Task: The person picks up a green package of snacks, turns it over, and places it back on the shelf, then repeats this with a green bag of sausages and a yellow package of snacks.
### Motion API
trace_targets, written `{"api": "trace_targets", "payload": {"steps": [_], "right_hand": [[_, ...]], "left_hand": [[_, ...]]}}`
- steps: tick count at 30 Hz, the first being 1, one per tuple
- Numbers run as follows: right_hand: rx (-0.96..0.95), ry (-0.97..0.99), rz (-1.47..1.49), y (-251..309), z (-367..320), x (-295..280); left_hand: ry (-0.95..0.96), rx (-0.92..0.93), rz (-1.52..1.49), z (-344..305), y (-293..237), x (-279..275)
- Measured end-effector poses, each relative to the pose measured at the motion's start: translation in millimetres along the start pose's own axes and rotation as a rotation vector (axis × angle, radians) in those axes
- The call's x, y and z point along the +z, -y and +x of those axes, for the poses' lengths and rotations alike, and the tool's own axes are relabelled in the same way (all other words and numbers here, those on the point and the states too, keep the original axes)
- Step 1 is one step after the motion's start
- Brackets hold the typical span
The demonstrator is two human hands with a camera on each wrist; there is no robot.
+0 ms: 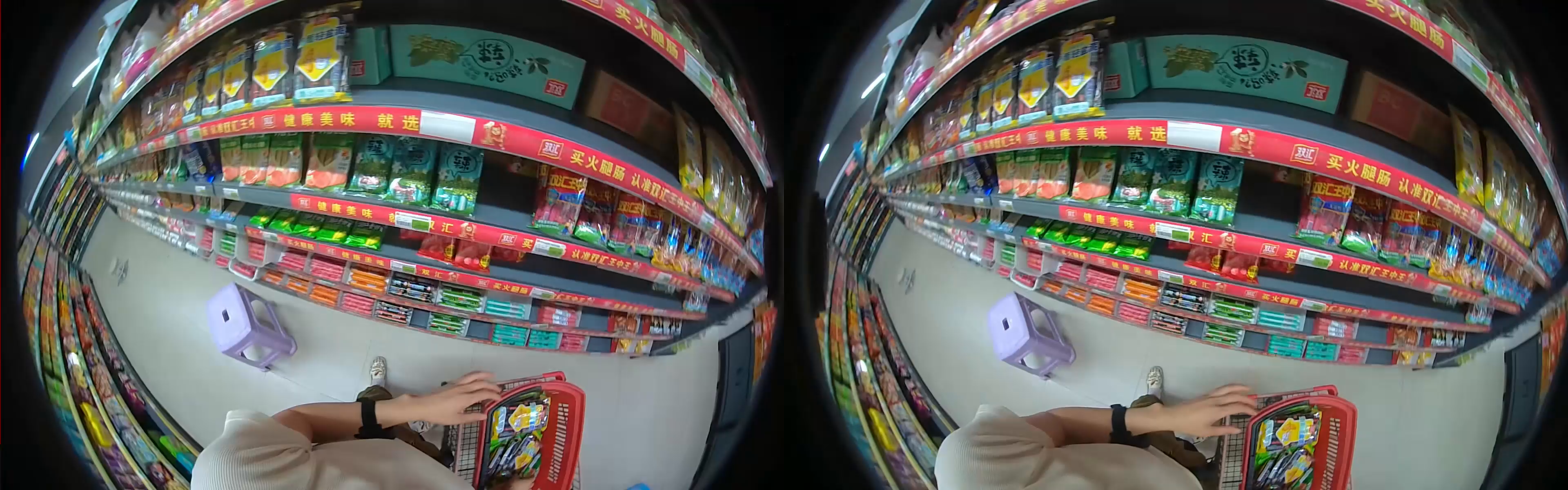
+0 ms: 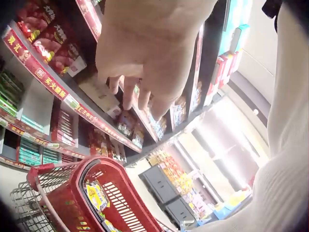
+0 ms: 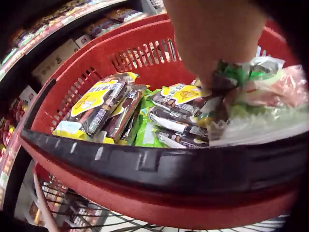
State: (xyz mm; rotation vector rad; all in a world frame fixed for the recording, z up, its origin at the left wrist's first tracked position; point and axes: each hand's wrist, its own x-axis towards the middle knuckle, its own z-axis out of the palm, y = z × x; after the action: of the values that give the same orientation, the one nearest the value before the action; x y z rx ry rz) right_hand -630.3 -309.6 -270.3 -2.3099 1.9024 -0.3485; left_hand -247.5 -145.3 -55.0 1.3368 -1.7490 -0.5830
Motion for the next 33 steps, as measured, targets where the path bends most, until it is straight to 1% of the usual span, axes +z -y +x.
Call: {"api": "trace_targets", "payload": {"steps": [1,3,4,5,7,8,10,11,13,14,16,17,18,19,20,21,22,23,25,26,27,28,29,30,31,32,33], "right_hand": [[-0.019,-0.002,0.058,0,7,-8],[-0.046,-0.004,0.171,6,13,-32],[-0.058,-0.006,0.228,10,15,-44],[-0.070,-0.009,0.284,17,18,-58],[-0.095,-0.017,0.399,35,21,-89],[-0.102,-0.020,0.454,47,22,-104],[-0.105,-0.032,0.554,67,13,-139],[-0.103,-0.042,0.602,76,6,-158],[-0.096,-0.066,0.696,108,-3,-188],[-0.094,-0.080,0.744,125,-9,-203],[-0.083,-0.108,0.842,164,-25,-230],[-0.067,-0.125,0.891,190,-33,-238],[-0.051,-0.147,0.939,214,-45,-250],[-0.377,-0.250,0.834,255,-36,-246],[-0.472,-0.306,0.827,308,-38,-246],[-0.447,-0.324,0.806,352,-44,-233],[-0.720,-0.331,0.713,401,-51,-237],[-0.886,-0.243,0.582,435,-60,-236],[-1.112,-0.001,0.553,504,-75,-229],[-1.109,-0.006,0.551,524,-82,-222],[-1.208,0.114,0.712,543,-85,-214],[-1.304,0.238,0.878,561,-86,-206],[-1.311,0.235,0.886,574,-86,-201],[-1.208,0.161,0.930,586,-84,-198],[-1.101,0.094,0.972,596,-82,-193],[-1.056,0.021,0.903,605,-75,-184],[-1.055,0.029,0.916,617,-72,-181]], "left_hand": [[-0.014,-0.004,0.006,-5,0,3],[0.025,-0.120,-0.067,-18,8,3],[0.007,-0.171,-0.091,-22,12,3],[-0.001,-0.169,-0.089,-22,9,-1],[0.021,-0.296,-0.124,-19,1,-15],[0.017,-0.291,-0.124,-19,1,-17],[0.005,-0.383,-0.292,-19,2,-17],[0.012,-0.373,-0.301,-19,4,-15],[0.052,-0.393,-0.484,-16,4,-15],[0.062,-0.379,-0.491,-14,4,-18],[0.256,-0.372,-0.711,-11,-2,-34],[0.282,-0.365,-0.718,-13,-6,-47],[0.259,-0.335,-0.847,-12,-9,-61],[0.237,-0.307,-0.978,-14,-10,-70],[0.146,-0.274,-1.094,-24,2,-74],[0.179,-0.272,-1.101,-33,13,-88],[0.042,-0.300,-1.351,-42,23,-107],[-0.109,-0.332,-1.594,-51,33,-131],[-0.430,-0.417,-1.447,-80,24,-193],[-0.561,-0.464,-1.351,-97,35,-211],[-0.696,-0.503,-1.248,-111,46,-227],[-0.698,-0.496,-1.239,-123,51,-244],[-0.778,-0.508,-1.169,-137,53,-260],[-0.859,-0.522,-1.098,-147,53,-273],[-0.868,-0.527,-1.089,-154,54,-284],[-0.887,-0.532,-1.088,-162,54,-294],[-0.904,-0.539,-1.086,-168,55,-304]]}}
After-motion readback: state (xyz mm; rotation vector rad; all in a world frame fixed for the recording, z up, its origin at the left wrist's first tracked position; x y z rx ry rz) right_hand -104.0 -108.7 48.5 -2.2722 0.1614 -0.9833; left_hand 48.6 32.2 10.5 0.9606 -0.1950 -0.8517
